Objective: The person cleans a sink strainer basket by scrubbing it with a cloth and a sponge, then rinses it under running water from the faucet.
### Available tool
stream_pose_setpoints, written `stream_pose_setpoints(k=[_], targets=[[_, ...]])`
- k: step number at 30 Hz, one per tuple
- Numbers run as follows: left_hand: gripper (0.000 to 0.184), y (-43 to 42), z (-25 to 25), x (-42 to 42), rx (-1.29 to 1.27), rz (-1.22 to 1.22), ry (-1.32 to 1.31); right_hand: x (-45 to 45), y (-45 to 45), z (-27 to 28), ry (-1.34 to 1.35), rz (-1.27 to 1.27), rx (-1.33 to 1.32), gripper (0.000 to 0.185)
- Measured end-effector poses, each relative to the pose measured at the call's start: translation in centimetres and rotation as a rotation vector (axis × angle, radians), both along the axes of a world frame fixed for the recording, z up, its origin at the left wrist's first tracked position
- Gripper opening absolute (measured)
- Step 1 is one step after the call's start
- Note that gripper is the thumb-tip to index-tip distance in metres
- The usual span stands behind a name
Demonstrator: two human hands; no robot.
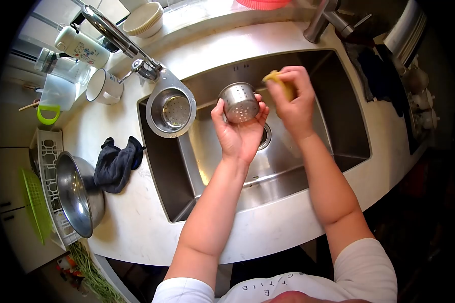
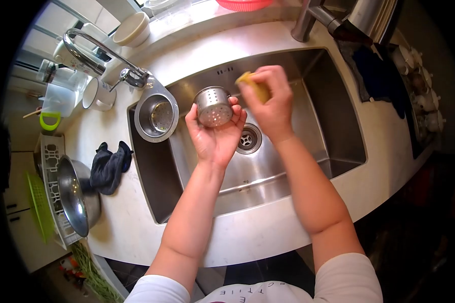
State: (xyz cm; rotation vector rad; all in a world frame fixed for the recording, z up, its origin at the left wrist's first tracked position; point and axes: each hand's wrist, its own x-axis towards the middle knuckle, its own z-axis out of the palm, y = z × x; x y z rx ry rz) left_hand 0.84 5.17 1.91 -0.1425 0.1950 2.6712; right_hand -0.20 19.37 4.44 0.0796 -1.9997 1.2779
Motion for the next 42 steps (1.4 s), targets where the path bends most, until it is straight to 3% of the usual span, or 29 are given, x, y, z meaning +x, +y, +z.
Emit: stream_pose_setpoints(k=[4,10,11,15,21,33,42], targets=[[0.057,0.3,2.1,0.5,-0.001,-0.041,-0.001,0.9,0.6,0.2,-0.229,0.121,-0.608,0.015],[0.066,0.1,0.8,0.0,0.115,-0.111,0.062,0.8,0.1,-0.4,-0.146,0.201,-0.394,0.015],[0.073,0.2,0.4,-0.1,0.068,-0.117,0.054,0.7,0.1,-0.5,-0.145,0.203,-0.423,0.015],[0.072,0.3,1.8,-0.3,0.038,-0.128,-0.045,0.6,0.0,-0.3,-0.145,0.189,-0.409,0.015],[0.074,0.3,1.7,-0.4,0.231,-0.204,-0.038,0.7,0.1,0.0,-0.182,0.205,-0.425,0.015],[0.064,0.1,1.2,-0.2,0.037,-0.119,-0.042,0.9,-0.1,0.8,-0.141,0.234,-0.281,0.018],[0.054,0.1,1.8,-0.6,-0.296,-0.165,-0.094,0.2,1.0,1.3,-0.122,0.349,-0.106,0.017]])
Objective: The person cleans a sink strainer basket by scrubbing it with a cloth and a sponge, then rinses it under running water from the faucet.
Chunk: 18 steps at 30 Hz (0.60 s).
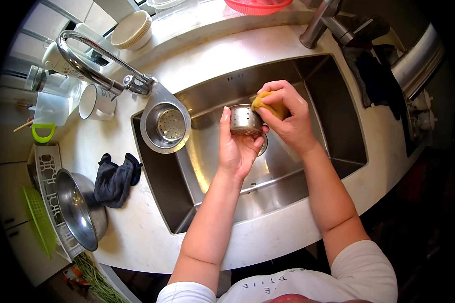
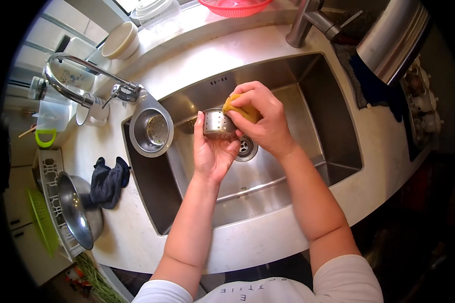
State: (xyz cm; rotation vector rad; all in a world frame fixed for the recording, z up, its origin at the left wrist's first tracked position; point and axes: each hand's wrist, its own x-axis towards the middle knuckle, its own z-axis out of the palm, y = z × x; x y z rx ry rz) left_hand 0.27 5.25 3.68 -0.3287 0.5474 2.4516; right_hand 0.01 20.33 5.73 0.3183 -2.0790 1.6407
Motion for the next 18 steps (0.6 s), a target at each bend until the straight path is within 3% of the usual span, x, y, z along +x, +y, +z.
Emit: stream_pose_setpoints(k=[3,8,18], targets=[[0.052,-0.13,0.06,-0.08,-0.206,0.041,0.08,0.02,-0.02,-0.05,0.034,-0.062,0.145,0.017],[0.05,-0.39,0.27,-0.25,-0.255,0.093,0.126,0.02,0.3,-0.23,0.08,-0.063,0.287,0.02],[0.043,-0.58,0.15,-0.3,-0.375,0.052,0.194,0.02,-0.08,-0.38,0.033,-0.066,0.133,0.015]])
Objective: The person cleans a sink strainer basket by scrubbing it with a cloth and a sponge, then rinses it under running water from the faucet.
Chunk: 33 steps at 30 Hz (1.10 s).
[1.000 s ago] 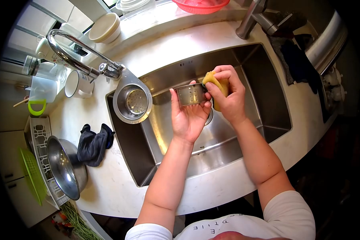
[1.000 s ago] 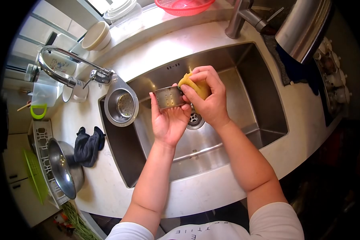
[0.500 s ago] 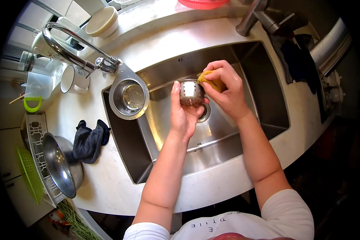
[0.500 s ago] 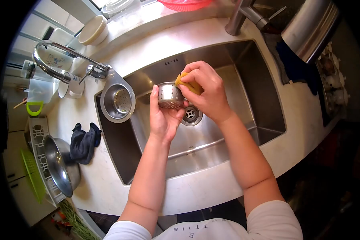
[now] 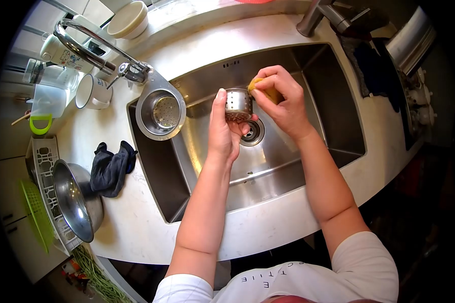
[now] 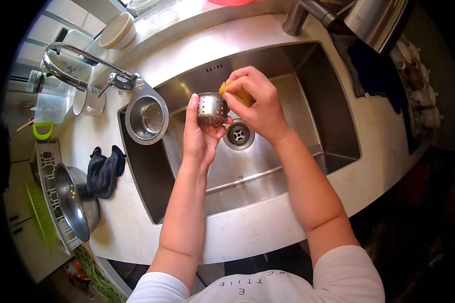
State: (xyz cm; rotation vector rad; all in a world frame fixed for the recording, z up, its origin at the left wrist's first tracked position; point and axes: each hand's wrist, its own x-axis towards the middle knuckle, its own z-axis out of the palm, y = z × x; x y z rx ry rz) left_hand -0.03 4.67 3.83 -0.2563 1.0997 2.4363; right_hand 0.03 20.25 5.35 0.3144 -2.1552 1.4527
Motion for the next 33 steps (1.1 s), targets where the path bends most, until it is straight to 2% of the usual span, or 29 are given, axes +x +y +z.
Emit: stream_pose_setpoints(k=[10,12,14,16,18,20,24,26,28,30,33], targets=[[0.042,-0.2,-0.4,0.0,-0.192,-0.011,0.053,-0.2,0.6,-0.4,0.112,0.035,0.207,0.014],[0.047,-0.3,-0.6,0.0,-0.009,-0.02,-0.056,-0.2,0.7,-0.4,0.055,0.041,0.18,0.014],[0.052,-0.9,-0.4,-0.6,0.061,-0.012,-0.088,-0.1,0.9,-0.6,0.023,0.056,0.215,0.013],[0.053,-0.9,-0.3,-0.6,0.053,-0.009,-0.084,0.0,0.9,-0.6,-0.009,0.066,0.248,0.013],[0.052,-0.7,-0.6,-0.5,0.05,-0.005,-0.112,-0.1,0.5,-0.5,0.018,0.009,0.092,0.012],[0.052,-0.4,-0.4,-0.3,0.012,0.001,-0.109,-0.2,0.3,-0.3,0.04,0.009,0.083,0.011],[0.052,-0.5,-0.4,-0.2,-0.133,0.019,0.03,-0.1,0.5,-0.4,0.03,0.034,0.132,0.01],[0.053,-1.0,-0.4,-0.6,0.052,0.036,-0.015,0.0,0.8,-1.1,-0.018,0.026,0.179,0.01],[0.052,-1.0,-0.2,-0.7,0.065,0.039,-0.025,-0.1,0.6,-1.0,-0.058,0.009,0.222,0.01],[0.052,-0.4,-0.6,-0.2,0.062,0.019,-0.113,-0.3,0.4,-0.8,-0.037,-0.139,-0.059,0.01],[0.051,-0.4,-0.7,-0.2,0.044,0.0,-0.096,-0.1,-0.1,-0.4,-0.05,-0.12,-0.126,0.013]])
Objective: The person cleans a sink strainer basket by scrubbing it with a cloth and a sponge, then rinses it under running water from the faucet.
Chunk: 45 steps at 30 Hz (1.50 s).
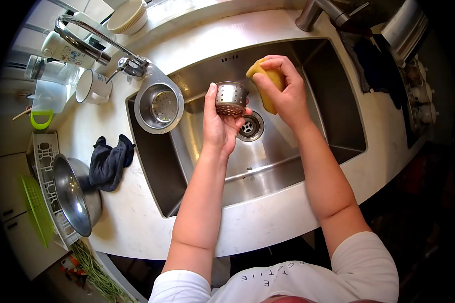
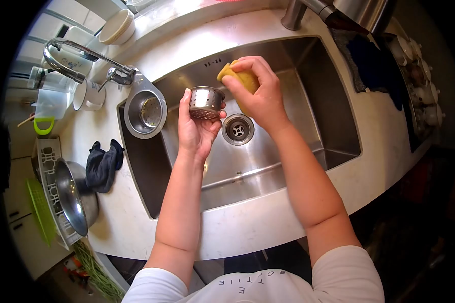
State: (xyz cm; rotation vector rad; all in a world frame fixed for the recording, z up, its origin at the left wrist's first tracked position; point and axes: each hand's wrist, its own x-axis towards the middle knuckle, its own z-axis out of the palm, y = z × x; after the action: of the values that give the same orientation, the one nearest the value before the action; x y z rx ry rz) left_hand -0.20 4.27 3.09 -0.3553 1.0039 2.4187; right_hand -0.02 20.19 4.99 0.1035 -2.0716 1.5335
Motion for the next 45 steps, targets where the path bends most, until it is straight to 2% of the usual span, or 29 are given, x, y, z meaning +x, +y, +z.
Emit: stream_pose_setpoints(k=[1,2,11,13,19,21,22,24,28,31,33,35,37,39,40,41,43,45], targets=[[0.05,0.0,0.0,0.0,-0.007,-0.01,0.01,0.1,-0.2,0.1,0.012,0.033,-0.051,0.015],[0.05,0.0,0.0,0.0,-0.007,-0.01,0.011,0.0,-0.2,0.1,0.031,0.067,0.046,0.015],[0.046,0.2,0.1,0.1,-0.006,-0.02,-0.024,0.1,0.6,-0.1,-0.009,0.197,0.146,0.013],[0.045,0.2,0.4,0.2,-0.152,0.014,0.137,0.3,0.6,0.0,-0.023,0.185,0.186,0.013],[0.041,0.5,0.6,0.3,-0.32,0.054,0.239,0.4,0.9,-0.4,-0.064,0.132,0.301,0.013],[0.042,0.5,0.5,0.3,-0.335,0.073,0.257,0.4,1.3,-1.2,-0.192,0.126,0.577,0.016],[0.042,0.4,0.3,0.2,-0.247,0.052,0.208,0.3,1.3,-1.2,-0.189,0.12,0.571,0.016],[0.044,0.0,0.2,0.1,-0.122,0.024,0.13,0.1,1.0,-1.2,-0.16,0.061,0.271,0.014],[0.045,0.2,0.3,0.2,-0.105,0.044,0.094,0.1,0.7,-0.4,-0.012,-0.021,0.069,0.013],[0.046,0.4,0.5,0.2,-0.126,0.051,0.149,0.5,-0.2,-0.1,0.007,0.138,0.115,0.014],[0.047,0.3,0.5,0.3,-0.137,0.071,0.2,0.3,0.2,-0.6,-0.013,0.137,0.11,0.014],[0.049,0.2,1.0,0.2,-0.089,0.063,0.195,0.1,1.4,-1.2,-0.083,0.083,0.253,0.013],[0.052,0.3,1.0,0.2,-0.091,0.073,0.157,-0.2,1.5,-1.2,-0.048,0.017,0.184,0.013],[0.053,0.3,1.0,0.3,-0.074,0.052,0.156,-0.2,1.4,-0.9,-0.23,0.081,-0.284,0.016],[0.053,0.3,1.1,0.3,-0.055,0.049,0.149,0.1,1.4,-0.3,-0.312,0.16,-0.354,0.02],[0.053,0.3,1.1,0.3,-0.037,0.047,0.143,0.2,1.2,-0.2,-0.312,0.161,-0.354,0.02],[0.053,0.2,1.3,0.3,-0.016,0.044,0.134,0.3,0.8,0.0,-0.316,0.319,-0.471,0.024],[0.054,0.2,1.2,0.3,0.007,0.042,0.125,0.3,0.6,0.1,-0.295,0.327,-0.455,0.026]])
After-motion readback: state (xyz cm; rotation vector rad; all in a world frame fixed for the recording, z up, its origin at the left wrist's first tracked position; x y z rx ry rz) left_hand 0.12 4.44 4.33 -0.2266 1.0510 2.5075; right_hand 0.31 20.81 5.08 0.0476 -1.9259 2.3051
